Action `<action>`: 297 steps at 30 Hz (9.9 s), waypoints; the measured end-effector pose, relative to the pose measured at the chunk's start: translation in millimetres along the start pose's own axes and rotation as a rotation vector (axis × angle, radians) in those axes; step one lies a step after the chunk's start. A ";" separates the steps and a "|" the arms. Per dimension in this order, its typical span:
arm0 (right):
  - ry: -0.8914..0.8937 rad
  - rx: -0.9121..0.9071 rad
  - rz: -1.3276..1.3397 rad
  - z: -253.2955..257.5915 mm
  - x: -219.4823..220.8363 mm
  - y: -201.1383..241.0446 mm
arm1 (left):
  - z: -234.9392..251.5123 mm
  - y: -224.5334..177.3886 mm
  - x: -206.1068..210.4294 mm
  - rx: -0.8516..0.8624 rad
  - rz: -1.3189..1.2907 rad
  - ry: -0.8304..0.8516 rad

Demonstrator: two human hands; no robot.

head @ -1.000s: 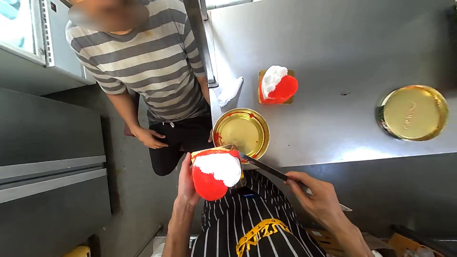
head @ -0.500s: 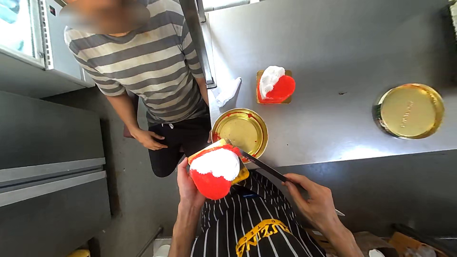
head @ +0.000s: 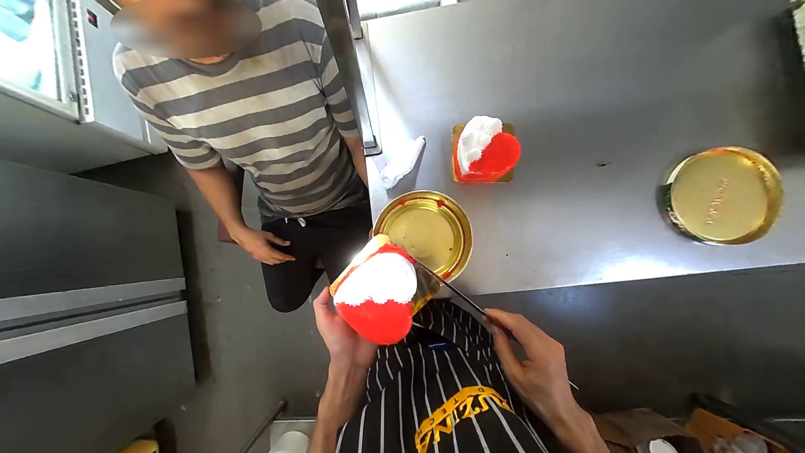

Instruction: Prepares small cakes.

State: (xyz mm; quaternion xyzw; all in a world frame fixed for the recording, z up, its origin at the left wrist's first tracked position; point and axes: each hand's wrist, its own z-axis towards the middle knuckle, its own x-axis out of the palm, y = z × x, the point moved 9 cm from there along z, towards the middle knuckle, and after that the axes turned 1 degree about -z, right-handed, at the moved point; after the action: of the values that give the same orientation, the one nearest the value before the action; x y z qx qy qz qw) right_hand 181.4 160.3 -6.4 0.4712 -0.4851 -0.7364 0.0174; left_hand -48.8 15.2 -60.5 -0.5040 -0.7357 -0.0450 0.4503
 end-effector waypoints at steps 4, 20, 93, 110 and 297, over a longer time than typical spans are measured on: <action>-0.002 0.007 0.025 -4.6 6.2 4.7 | 2.0 2.9 -2.3 0.010 -0.040 -0.004; 0.006 0.010 0.023 13.1 -9.4 8.4 | 2.7 3.7 -3.6 -0.101 0.106 -0.037; 0.083 0.254 0.192 47.3 -2.3 9.1 | -1.0 14.7 4.1 -0.143 0.041 -0.018; 0.241 0.352 0.792 96.8 38.1 31.4 | -12.9 14.6 12.2 -0.274 -0.024 0.175; 1.025 0.013 -0.494 167.6 69.4 -12.7 | 15.4 -6.2 -47.5 -0.158 0.167 0.030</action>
State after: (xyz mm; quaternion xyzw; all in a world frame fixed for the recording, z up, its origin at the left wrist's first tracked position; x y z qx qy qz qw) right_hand 29.2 250.5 -48.4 0.8680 -0.2944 -0.3929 0.0750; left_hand -59.1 -13.1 -100.8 -0.5968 -0.6785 -0.0726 0.4221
